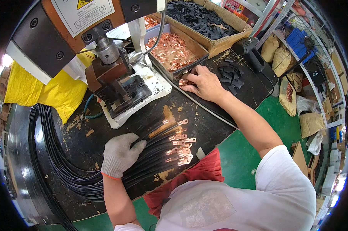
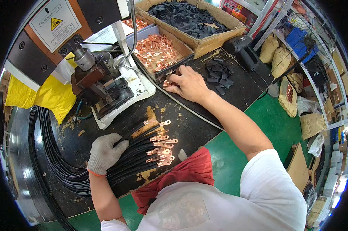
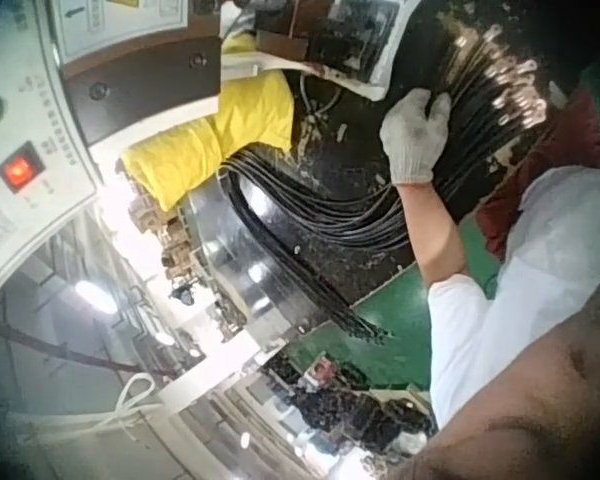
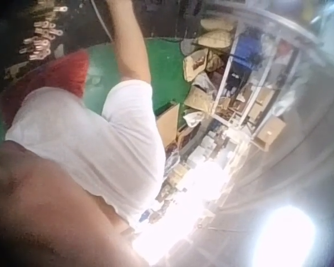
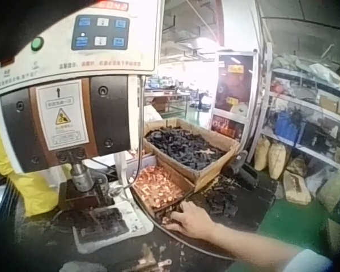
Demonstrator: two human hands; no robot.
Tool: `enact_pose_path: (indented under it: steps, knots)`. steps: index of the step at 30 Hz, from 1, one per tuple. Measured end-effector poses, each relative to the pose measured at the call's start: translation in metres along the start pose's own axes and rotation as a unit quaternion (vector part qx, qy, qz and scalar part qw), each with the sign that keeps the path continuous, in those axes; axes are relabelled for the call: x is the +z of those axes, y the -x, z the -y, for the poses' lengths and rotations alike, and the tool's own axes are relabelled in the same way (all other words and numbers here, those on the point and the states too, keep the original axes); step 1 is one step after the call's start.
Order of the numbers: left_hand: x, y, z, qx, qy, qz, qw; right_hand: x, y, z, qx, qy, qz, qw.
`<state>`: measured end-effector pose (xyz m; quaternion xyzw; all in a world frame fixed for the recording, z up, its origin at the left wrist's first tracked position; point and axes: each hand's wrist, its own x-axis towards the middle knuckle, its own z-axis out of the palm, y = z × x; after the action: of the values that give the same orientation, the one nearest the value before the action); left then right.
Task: The person seals heat shrink tubing onto electrical terminals on black wires by placing the tubing over the terminals, then applying heat with a heat gun.
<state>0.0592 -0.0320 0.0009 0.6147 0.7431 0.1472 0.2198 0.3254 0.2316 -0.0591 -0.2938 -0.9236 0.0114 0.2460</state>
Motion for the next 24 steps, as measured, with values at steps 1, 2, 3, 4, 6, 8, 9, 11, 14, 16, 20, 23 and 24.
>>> enact_pose_path:
  steps: [1, 2, 3, 4, 6, 8, 9, 11, 14, 16, 20, 23, 24]
  knots:
    - [0.000, 0.001, 0.001, 0.008, -0.002, -0.004, 1.000, -0.001, -0.001, 0.000, -0.014, -0.009, 0.001, 1.000]
    - [0.000, 0.001, 0.001, 0.007, -0.002, -0.004, 1.000, -0.001, -0.002, 0.002, -0.015, -0.009, 0.001, 1.000]
    - [0.000, 0.002, 0.001, 0.006, -0.002, -0.006, 1.000, -0.001, -0.004, 0.006, -0.005, -0.002, 0.008, 1.000]
    - [0.000, 0.003, 0.001, 0.004, -0.002, -0.009, 1.000, -0.001, -0.004, 0.008, 0.004, 0.004, 0.015, 1.000]
    - [-0.001, 0.003, 0.002, 0.003, -0.001, -0.010, 1.000, 0.003, -0.003, 0.011, 0.022, 0.007, 0.020, 1.000]
    - [0.000, 0.003, 0.004, -0.001, 0.002, -0.012, 1.000, 0.002, -0.001, 0.011, 0.038, 0.011, 0.028, 0.999]
    - [0.000, 0.002, 0.004, 0.003, -0.006, -0.008, 1.000, -0.001, 0.003, 0.008, 0.032, -0.004, 0.027, 0.999]
    - [-0.001, 0.001, 0.003, 0.000, -0.010, -0.006, 1.000, -0.008, 0.009, -0.002, 0.031, -0.034, 0.022, 0.999]
    - [-0.003, 0.000, 0.000, -0.007, -0.002, 0.002, 1.000, -0.014, 0.005, -0.017, 0.074, -0.146, -0.077, 0.984]
    - [-0.002, 0.001, 0.001, 0.004, -0.006, -0.007, 1.000, -0.028, -0.024, -0.017, 0.112, -0.110, -0.128, 0.979]
    - [-0.002, -0.002, 0.000, 0.003, -0.017, 0.014, 1.000, -0.044, -0.095, -0.034, 0.084, -0.084, -0.099, 0.988]
    - [0.000, 0.004, 0.005, -0.001, -0.010, -0.001, 1.000, -0.054, -0.108, -0.030, 0.077, 0.001, -0.048, 0.996]
    - [0.001, 0.005, 0.006, 0.000, -0.011, -0.010, 1.000, -0.063, -0.103, -0.025, 0.107, -0.017, -0.024, 0.994]
